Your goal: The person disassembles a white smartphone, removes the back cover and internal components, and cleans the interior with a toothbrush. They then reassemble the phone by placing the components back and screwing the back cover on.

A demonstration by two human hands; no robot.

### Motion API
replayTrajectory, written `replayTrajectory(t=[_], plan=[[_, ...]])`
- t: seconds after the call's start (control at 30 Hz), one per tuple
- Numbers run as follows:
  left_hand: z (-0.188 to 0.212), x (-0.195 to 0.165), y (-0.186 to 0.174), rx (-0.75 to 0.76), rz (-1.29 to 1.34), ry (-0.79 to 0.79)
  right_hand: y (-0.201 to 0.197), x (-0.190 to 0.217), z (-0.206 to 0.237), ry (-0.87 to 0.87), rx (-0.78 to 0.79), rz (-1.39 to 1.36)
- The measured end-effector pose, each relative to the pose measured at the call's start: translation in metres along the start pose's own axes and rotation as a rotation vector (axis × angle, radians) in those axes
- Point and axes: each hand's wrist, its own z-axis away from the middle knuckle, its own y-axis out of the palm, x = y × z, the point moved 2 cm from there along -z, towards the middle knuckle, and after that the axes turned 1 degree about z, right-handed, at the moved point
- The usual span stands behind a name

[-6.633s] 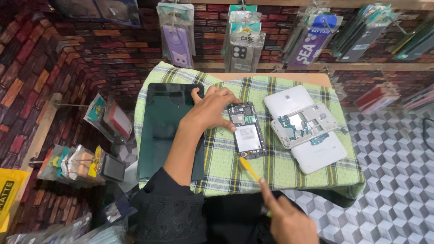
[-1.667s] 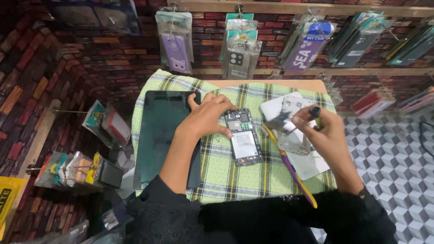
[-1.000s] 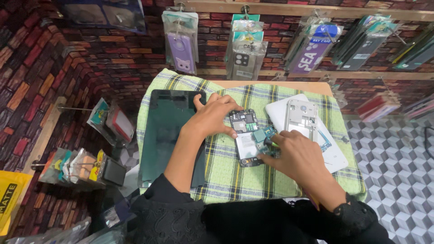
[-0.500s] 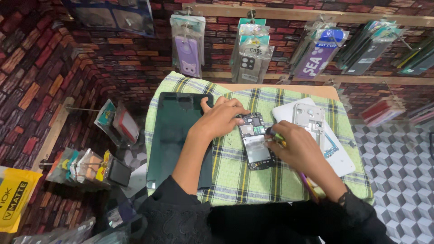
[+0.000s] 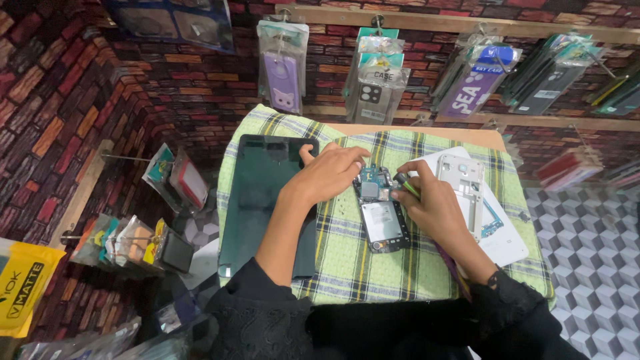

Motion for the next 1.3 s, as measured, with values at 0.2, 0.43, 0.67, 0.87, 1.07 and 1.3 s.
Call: replayTrajectory(t=[0.2, 0.43, 0.67, 0.87, 1.07, 1.3], plan=[[0.002, -0.003, -0.001, -0.024, -0.13, 0.072, 0.005, 0.002, 0.005, -0.26, -0.156, 0.103], [-0.001, 0.002, 0.003, -0.104, -0.185, 0.137, 0.01, 0.0, 0.005, -0.2, -0.047, 0.152], [-0.004, 0.005, 0.009, -0.12, -0.236, 0.113, 0.011, 0.005, 0.007, -0.233, -0.072, 0.133], [-0.001, 0.008, 0.009, -0.128, -0.224, 0.137, 0.014, -0.001, 0.006, -0.011, 0.011, 0.183], [-0.001, 0.005, 0.007, -0.113, -0.238, 0.121, 0.017, -0.008, 0.006, -0.294, -0.14, 0.156], [-0.003, 0.006, 0.007, -0.068, -0.251, 0.101, 0.02, -0.013, 0.007, -0.228, -0.128, 0.155]])
